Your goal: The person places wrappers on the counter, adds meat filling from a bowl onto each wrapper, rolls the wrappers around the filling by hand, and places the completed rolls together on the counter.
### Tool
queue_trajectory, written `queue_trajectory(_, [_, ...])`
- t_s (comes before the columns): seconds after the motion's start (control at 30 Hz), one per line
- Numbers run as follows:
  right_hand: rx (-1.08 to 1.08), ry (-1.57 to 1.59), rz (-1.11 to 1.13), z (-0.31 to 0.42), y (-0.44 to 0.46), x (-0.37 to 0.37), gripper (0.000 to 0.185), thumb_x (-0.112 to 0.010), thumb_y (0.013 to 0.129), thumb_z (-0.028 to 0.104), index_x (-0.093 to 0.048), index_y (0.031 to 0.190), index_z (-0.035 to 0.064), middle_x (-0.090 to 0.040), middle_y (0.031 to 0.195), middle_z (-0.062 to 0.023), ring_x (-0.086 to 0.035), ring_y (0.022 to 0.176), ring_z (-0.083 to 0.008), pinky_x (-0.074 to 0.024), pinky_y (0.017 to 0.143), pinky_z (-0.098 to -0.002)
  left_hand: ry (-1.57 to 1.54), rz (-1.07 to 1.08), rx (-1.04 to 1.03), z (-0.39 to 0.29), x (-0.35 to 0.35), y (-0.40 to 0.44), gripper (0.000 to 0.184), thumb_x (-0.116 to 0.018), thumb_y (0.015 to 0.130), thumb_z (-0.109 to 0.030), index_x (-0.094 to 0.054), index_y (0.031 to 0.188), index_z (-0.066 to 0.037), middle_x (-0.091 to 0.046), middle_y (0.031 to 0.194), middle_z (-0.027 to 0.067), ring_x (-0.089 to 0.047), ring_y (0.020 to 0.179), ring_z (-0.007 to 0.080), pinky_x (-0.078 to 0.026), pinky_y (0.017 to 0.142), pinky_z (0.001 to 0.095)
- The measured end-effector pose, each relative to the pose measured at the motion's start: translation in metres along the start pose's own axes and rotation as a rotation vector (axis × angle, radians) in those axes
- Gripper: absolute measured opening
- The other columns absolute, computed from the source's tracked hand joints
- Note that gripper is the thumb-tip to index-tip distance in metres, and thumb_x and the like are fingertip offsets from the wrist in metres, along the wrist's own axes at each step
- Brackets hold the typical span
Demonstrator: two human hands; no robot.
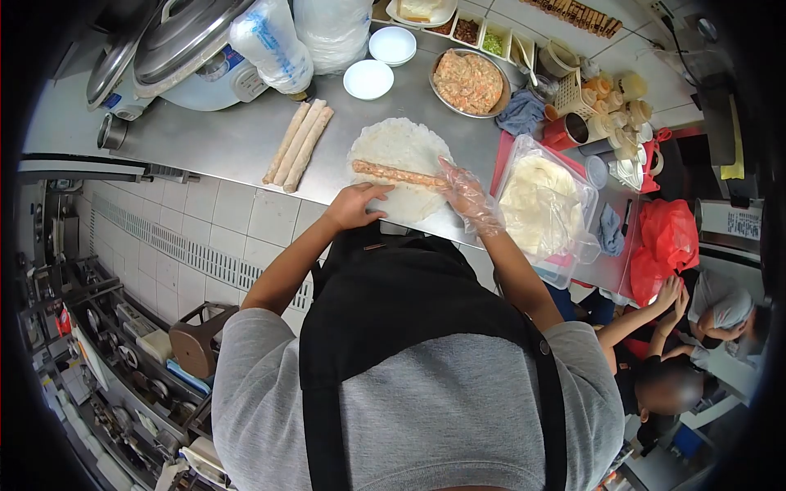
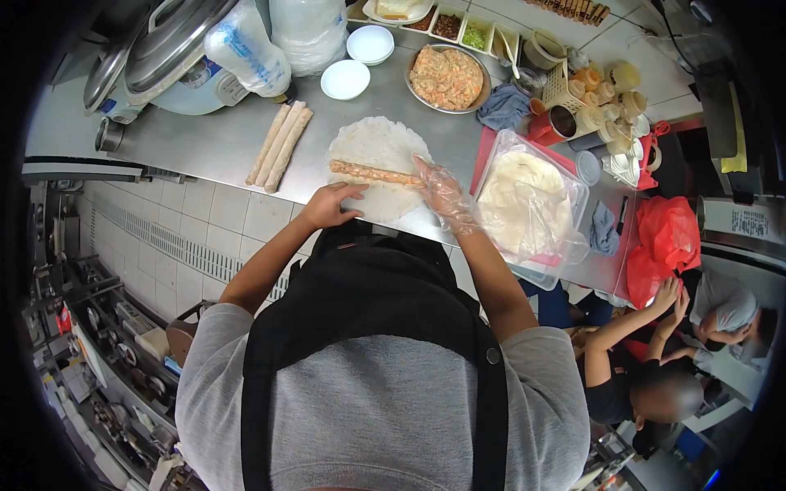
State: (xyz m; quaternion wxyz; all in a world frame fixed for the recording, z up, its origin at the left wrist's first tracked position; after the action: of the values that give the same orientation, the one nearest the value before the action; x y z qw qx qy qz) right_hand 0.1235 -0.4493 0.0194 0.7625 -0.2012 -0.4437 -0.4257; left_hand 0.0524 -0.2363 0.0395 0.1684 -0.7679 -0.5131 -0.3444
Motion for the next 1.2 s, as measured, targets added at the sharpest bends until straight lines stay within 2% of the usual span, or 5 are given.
queue_trajectory(0.13, [-0.173,0.094,0.026,0.003,-0.001,0.018,0.089,-0.075,0.078,0.017,-0.029,0.153,0.0183,-0.064,0.107,-0.0251,-0.061,0.103,-0.0418,-0.0481,0.092,-0.0488,0.022,-0.005,-0.099,-0.003,-0.003,-0.001,0.056,-0.08,0.073,-0.021,-0.062,0.126,-0.017,-0.069,0.098,0.0034,-0.066,0.09,0.0259,-0.054,0.081,0.0359])
queue_trajectory(0.57, [-0.257,0.089,0.074,-0.007,-0.003,0.034,0.094,-0.069,0.074,0.007,-0.023,0.155,0.0149,-0.063,0.121,-0.0208,-0.059,0.112,-0.0402,-0.0459,0.098,-0.0435,0.033,-0.038,-0.155,-0.009,0.001,-0.005,0.041,-0.079,0.076,-0.019,-0.067,0.115,-0.011,-0.069,0.1,0.0077,-0.066,0.091,0.028,-0.054,0.079,0.0366])
queue_trajectory(0.87, [-0.38,0.287,0.066,-0.016,-0.012,0.024,0.096,-0.072,0.071,0.011,-0.023,0.154,0.0086,-0.067,0.105,-0.0215,-0.063,0.1,-0.0384,-0.0481,0.089,-0.0422,0.132,-0.052,-0.244,-0.011,-0.004,-0.003,0.032,-0.072,0.082,-0.015,-0.067,0.114,-0.011,-0.068,0.095,0.0082,-0.066,0.091,0.0282,-0.053,0.081,0.0373])
queue_trajectory(1.03, [-0.384,-0.033,-0.005,-0.009,-0.018,0.038,0.098,-0.072,0.071,0.012,-0.021,0.154,0.0053,-0.063,0.119,-0.0236,-0.061,0.112,-0.0393,-0.0475,0.096,-0.0406,0.193,-0.078,-0.28,-0.014,-0.006,-0.002,0.029,-0.069,0.082,-0.011,-0.067,0.111,-0.011,-0.068,0.095,0.0077,-0.065,0.089,0.0279,-0.052,0.081,0.0389])
queue_trajectory(1.2, [-0.324,0.213,-0.083,-0.011,-0.028,0.027,0.095,-0.071,0.073,0.01,-0.021,0.154,0.0041,-0.055,0.134,-0.0248,-0.054,0.122,-0.0422,-0.0429,0.103,-0.0437,0.167,-0.087,-0.273,-0.019,-0.003,0.006,0.028,-0.067,0.081,-0.009,-0.066,0.109,-0.011,-0.067,0.095,0.0074,-0.064,0.09,0.0275,-0.051,0.083,0.0391])
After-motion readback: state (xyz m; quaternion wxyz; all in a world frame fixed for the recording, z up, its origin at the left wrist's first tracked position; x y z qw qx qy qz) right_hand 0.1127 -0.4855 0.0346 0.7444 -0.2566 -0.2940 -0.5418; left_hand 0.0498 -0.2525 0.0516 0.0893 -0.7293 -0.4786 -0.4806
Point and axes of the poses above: each hand's wrist, its own y-axis towards the middle knuckle, its own x-axis out of the back of the hand, z = x × y, the point moved 9 cm from there along y, towards the middle knuckle
